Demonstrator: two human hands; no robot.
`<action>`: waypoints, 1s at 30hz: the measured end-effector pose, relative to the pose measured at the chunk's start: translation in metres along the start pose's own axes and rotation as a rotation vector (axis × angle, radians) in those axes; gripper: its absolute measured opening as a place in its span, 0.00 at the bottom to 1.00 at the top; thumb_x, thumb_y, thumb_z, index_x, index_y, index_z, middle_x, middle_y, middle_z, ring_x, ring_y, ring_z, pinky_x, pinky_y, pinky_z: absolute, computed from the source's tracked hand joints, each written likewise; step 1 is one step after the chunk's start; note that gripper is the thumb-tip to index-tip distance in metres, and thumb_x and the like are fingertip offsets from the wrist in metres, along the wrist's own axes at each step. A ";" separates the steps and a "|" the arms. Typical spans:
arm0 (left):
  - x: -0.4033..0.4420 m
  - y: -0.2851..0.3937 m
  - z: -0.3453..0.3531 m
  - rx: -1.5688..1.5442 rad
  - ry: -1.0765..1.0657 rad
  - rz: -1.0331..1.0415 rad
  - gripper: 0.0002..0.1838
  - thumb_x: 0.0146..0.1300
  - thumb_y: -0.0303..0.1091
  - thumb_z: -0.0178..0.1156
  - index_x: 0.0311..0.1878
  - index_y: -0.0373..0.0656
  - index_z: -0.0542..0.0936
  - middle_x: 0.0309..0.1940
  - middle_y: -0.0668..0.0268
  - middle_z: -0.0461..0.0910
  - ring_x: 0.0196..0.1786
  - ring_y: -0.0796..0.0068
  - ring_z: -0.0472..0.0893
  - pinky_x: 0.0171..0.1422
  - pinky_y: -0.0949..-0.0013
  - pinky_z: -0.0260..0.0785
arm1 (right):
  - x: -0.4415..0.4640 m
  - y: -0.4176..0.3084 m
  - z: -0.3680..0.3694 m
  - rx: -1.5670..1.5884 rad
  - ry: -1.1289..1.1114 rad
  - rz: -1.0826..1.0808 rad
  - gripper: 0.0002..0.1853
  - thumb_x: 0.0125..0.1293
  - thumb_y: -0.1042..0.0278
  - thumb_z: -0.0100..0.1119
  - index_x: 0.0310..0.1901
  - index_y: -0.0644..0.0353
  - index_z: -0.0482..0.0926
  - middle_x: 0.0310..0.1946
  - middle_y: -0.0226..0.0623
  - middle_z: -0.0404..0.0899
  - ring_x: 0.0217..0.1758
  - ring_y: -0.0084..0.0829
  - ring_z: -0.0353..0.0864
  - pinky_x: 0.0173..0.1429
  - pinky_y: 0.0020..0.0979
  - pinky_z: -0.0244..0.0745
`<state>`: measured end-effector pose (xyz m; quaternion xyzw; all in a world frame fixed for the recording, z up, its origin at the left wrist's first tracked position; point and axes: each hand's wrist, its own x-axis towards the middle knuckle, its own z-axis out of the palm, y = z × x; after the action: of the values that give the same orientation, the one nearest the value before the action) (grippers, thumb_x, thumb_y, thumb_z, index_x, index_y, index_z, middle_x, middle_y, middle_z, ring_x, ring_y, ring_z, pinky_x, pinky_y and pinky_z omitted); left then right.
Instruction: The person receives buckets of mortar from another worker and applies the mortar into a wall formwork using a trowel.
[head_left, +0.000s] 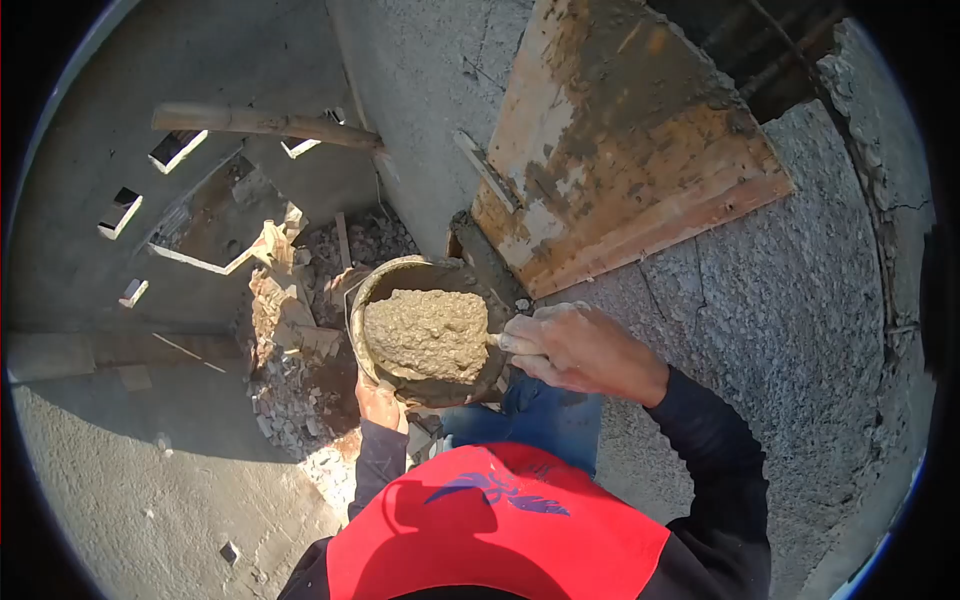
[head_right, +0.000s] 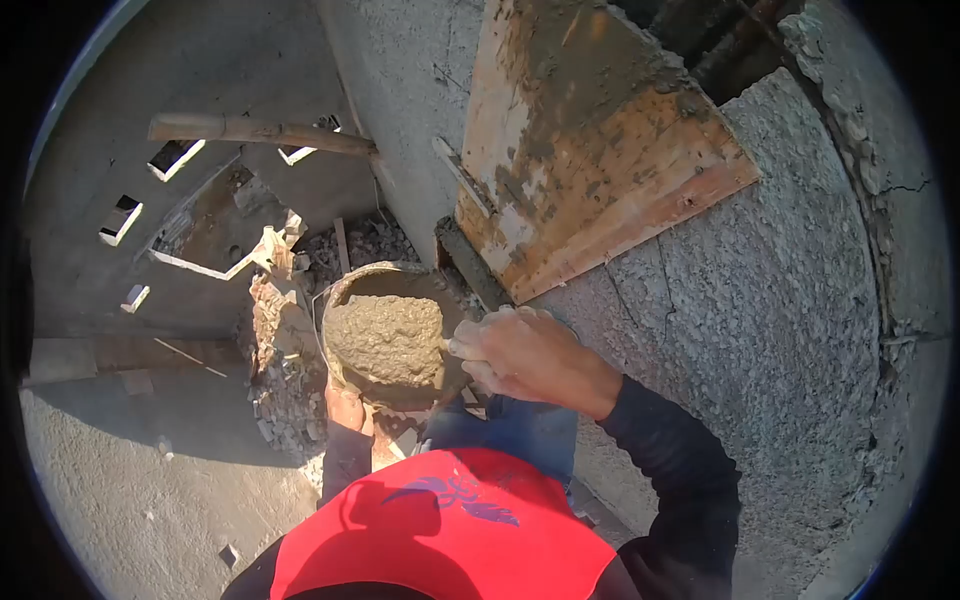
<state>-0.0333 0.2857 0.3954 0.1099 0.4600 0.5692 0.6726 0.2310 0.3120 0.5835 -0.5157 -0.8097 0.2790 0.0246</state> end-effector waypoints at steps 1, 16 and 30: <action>0.009 -0.002 -0.012 0.127 0.011 -0.074 0.35 0.50 0.13 0.54 0.66 0.38 0.68 0.53 0.61 0.78 0.51 0.65 0.80 0.57 0.63 0.75 | -0.006 -0.007 -0.031 -0.062 0.060 0.030 0.16 0.63 0.57 0.62 0.45 0.60 0.76 0.31 0.49 0.80 0.37 0.53 0.80 0.40 0.47 0.73; 0.037 -0.029 -0.009 0.196 -0.100 -0.019 0.37 0.49 0.12 0.48 0.67 0.41 0.65 0.52 0.56 0.75 0.50 0.59 0.81 0.52 0.56 0.80 | -0.087 -0.072 -0.293 0.179 0.340 0.556 0.24 0.68 0.47 0.58 0.41 0.66 0.82 0.17 0.34 0.75 0.15 0.22 0.77 0.17 0.22 0.72; 0.028 -0.056 -0.013 0.690 0.007 0.209 0.33 0.50 0.12 0.52 0.64 0.33 0.69 0.42 0.63 0.79 0.38 0.75 0.79 0.44 0.72 0.73 | 0.036 0.064 0.063 -0.583 0.035 0.383 0.11 0.64 0.65 0.54 0.45 0.58 0.78 0.38 0.49 0.81 0.43 0.46 0.83 0.41 0.45 0.79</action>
<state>-0.0082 0.2871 0.3365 0.3747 0.6137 0.4464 0.5325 0.2459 0.3352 0.4908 -0.6482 -0.7434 0.0267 -0.1624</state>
